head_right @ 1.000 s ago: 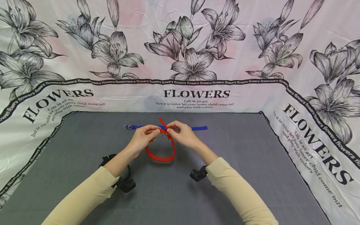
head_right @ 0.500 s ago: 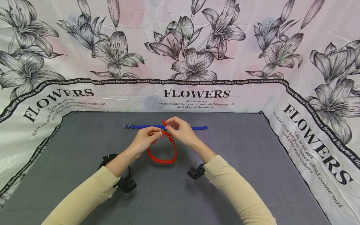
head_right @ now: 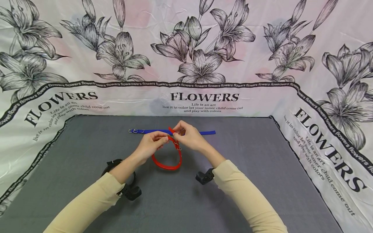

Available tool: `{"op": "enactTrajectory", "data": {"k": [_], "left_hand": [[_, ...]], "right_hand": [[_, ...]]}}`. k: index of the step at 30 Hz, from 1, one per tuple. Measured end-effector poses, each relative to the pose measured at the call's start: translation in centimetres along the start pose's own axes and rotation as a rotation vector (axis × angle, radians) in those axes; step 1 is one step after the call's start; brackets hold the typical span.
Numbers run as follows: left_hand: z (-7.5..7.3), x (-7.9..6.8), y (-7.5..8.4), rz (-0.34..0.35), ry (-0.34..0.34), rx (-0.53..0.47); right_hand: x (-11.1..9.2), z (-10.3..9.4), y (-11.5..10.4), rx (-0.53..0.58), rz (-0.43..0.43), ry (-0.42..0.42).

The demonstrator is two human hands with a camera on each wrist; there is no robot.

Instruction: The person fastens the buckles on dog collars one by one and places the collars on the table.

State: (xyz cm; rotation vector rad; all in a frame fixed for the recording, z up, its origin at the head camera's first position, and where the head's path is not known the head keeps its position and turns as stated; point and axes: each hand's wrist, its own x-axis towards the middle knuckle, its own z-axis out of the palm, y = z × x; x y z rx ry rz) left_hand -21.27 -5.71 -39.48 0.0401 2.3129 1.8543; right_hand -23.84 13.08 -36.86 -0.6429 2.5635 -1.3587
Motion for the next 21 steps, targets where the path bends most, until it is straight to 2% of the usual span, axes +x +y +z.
{"op": "enactTrajectory", "data": {"k": [9, 10, 21], "left_hand": [[0.14, -0.05, -0.09, 0.025, -0.01, 0.009], [0.13, -0.05, -0.1, 0.029, -0.008, 0.008], [0.11, -0.1, -0.15, 0.033, 0.012, 0.011]], "right_hand": [[-0.4, -0.42, -0.71, -0.108, -0.023, -0.039], [-0.2, -0.37, -0.21, -0.12, -0.029, -0.035], [-0.21, -0.51, -0.08, -0.183, -0.04, -0.048]]}}
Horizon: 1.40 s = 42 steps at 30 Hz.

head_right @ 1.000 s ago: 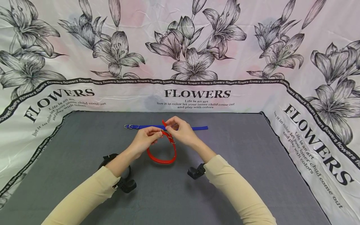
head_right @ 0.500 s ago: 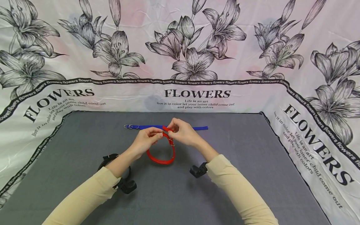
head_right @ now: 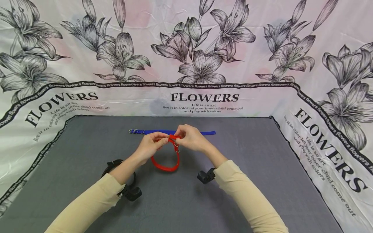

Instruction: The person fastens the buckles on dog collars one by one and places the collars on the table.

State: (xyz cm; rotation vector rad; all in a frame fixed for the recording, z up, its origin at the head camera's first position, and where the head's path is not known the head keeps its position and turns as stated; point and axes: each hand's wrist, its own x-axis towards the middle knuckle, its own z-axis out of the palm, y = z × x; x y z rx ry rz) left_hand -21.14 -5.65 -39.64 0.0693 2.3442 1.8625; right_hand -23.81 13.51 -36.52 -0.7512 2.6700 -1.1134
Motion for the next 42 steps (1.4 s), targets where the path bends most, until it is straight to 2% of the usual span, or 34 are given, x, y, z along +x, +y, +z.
{"op": "enactTrajectory", "data": {"k": [14, 23, 32, 35, 42], "left_hand": [[0.1, -0.1, 0.0, -0.037, -0.032, 0.007], [-0.2, -0.2, 0.0, -0.034, -0.063, 0.035], [-0.5, 0.1, 0.0, -0.051, -0.026, -0.038], [-0.5, 0.2, -0.1, -0.053, -0.019, -0.046], [-0.4, 0.1, -0.2, -0.054, -0.034, -0.034]], "right_hand": [[-0.1, 0.3, -0.1, -0.014, -0.028, -0.028], [-0.4, 0.7, 0.0, 0.015, -0.062, -0.026], [-0.4, 0.9, 0.6, 0.155, 0.058, 0.01], [-0.2, 0.8, 0.8, 0.182, 0.062, 0.002], [-0.2, 0.8, 0.8, 0.152, 0.037, -0.012]]}}
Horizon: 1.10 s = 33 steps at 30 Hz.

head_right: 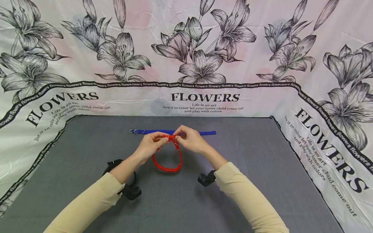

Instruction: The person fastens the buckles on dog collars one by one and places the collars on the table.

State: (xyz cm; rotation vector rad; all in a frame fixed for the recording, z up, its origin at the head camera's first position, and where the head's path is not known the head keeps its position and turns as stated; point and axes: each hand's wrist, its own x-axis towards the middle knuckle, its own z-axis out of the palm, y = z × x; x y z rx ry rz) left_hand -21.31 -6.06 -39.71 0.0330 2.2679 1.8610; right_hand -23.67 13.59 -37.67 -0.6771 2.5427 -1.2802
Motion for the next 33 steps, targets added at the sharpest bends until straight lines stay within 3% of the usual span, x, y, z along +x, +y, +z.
{"op": "enactTrajectory", "data": {"k": [8, 21, 33], "left_hand": [[0.35, -0.03, 0.04, -0.009, -0.004, 0.003], [0.78, -0.17, 0.14, 0.005, 0.0, -0.001], [0.11, -0.14, 0.12, -0.01, 0.04, -0.094]], "right_hand": [[-0.07, 0.02, -0.07, -0.036, -0.007, -0.008], [0.06, 0.47, 0.26, -0.077, -0.115, -0.018], [-0.21, 0.69, 0.44, 0.016, -0.026, 0.022]]}}
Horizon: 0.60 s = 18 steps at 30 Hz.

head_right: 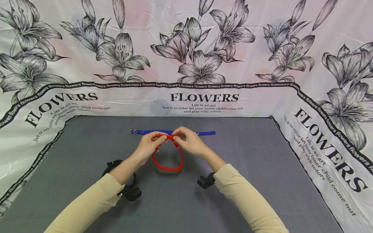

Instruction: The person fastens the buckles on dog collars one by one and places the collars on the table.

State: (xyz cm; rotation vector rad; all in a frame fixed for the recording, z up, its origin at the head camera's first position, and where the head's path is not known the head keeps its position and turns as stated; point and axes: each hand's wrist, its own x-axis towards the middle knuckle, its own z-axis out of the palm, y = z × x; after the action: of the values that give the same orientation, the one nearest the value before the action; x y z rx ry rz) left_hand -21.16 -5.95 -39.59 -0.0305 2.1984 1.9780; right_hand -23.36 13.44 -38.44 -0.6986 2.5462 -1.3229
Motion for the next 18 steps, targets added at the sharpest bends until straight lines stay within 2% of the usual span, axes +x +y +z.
{"op": "enactTrajectory", "data": {"k": [5, 9, 13, 18], "left_hand": [[-0.3, 0.1, 0.1, 0.012, 0.022, -0.052], [-0.5, 0.2, 0.0, 0.012, 0.035, -0.092], [-0.6, 0.3, 0.1, 0.015, 0.05, -0.119], [-0.8, 0.2, 0.2, 0.001, 0.049, -0.135]], "right_hand": [[-0.2, -0.1, 0.6, 0.063, 0.067, -0.049], [-0.4, -0.1, 0.9, 0.062, 0.113, -0.092], [-0.5, 0.0, 1.1, 0.06, 0.123, -0.117], [-0.4, 0.1, 1.2, 0.059, 0.112, -0.11]]}}
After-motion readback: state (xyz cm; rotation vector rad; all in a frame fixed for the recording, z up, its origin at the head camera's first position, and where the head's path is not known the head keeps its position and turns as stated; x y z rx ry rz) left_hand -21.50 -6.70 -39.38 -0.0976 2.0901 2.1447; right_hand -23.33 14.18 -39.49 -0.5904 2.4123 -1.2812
